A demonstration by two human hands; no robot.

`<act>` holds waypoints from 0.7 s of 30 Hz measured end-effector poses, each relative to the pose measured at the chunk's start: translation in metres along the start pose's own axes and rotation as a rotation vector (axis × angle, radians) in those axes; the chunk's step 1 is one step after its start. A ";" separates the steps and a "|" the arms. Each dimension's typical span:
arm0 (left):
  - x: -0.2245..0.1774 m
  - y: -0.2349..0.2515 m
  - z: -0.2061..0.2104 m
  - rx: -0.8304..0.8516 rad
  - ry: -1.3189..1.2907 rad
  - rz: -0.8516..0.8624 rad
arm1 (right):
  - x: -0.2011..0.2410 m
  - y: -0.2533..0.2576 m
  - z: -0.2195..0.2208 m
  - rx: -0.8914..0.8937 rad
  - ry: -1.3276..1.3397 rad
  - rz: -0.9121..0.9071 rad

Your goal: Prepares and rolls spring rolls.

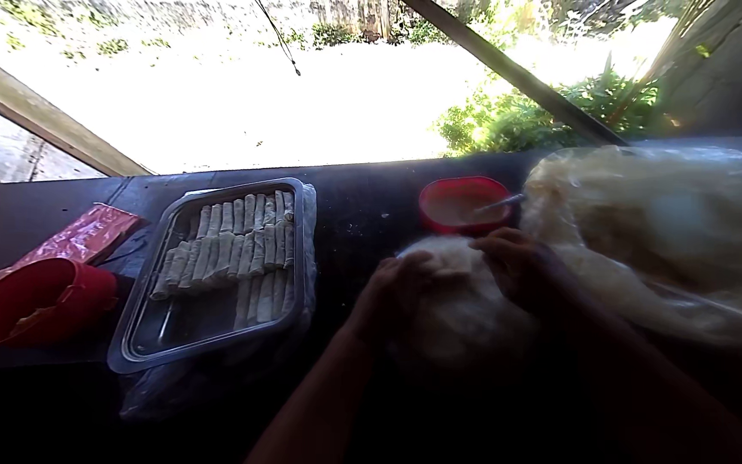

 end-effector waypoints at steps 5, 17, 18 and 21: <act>0.003 0.000 0.001 0.004 -0.019 -0.038 | 0.003 0.003 0.006 0.068 -0.048 -0.009; 0.001 0.001 0.004 0.018 0.000 -0.020 | -0.003 0.077 -0.040 0.284 -0.295 0.193; 0.000 0.001 0.003 0.014 0.012 -0.025 | -0.011 0.089 -0.028 0.359 -0.306 0.267; -0.002 0.001 0.001 0.010 0.020 -0.033 | -0.048 0.114 0.027 0.548 -0.436 0.368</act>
Point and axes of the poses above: each hand's wrist, its own y-axis towards the middle knuckle, its own z-axis out of the palm, x = y × z, the point moved 9 cm from there along y, towards the middle knuckle, and after that the axes turned 13 degrees about y, right-handed, at the moved point
